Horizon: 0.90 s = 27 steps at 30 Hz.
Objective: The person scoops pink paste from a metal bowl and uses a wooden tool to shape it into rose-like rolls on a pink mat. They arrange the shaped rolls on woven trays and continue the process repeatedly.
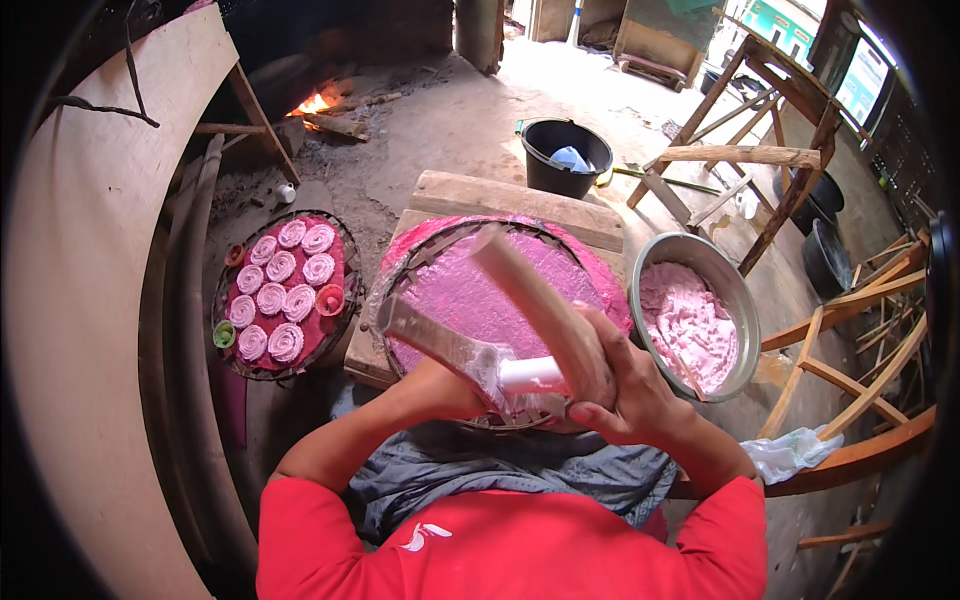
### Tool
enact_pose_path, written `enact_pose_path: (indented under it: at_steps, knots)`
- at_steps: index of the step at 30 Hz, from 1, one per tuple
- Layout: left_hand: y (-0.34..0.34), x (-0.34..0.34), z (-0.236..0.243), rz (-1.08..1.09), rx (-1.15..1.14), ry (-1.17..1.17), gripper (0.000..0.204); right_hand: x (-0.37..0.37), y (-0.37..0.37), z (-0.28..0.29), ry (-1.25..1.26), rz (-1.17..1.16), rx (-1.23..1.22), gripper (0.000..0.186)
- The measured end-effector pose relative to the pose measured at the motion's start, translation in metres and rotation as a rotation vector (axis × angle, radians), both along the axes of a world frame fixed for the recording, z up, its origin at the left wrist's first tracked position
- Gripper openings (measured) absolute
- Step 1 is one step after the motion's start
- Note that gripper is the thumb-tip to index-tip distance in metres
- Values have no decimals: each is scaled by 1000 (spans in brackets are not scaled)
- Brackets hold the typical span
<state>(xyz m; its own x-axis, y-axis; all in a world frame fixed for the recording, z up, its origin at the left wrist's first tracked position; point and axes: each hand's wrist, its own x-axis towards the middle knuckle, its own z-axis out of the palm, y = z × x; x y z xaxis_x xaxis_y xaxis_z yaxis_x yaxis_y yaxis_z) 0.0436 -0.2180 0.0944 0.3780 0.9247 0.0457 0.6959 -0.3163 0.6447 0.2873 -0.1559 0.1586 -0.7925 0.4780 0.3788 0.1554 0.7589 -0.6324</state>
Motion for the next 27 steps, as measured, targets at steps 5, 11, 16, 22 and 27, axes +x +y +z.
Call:
enact_pose_path:
  at_steps: [5,11,16,22,27]
  knots:
    - [-4,23,-9,-181,161,-400,36,-10,-7,-4,-142,67,-91,89]
    - [20,12,37,-297,32,-472,33,16,14,3,-48,412,-1319,105]
    - [53,-10,87,-222,6,-1380,73,45,18,-6,-75,524,-1443,133]
    - [134,-7,25,-554,-374,-2094,68,56,44,-37,-113,309,-1649,116]
    - [149,-1,-86,-329,-349,-2379,43,39,63,-59,-358,-50,-1508,89]
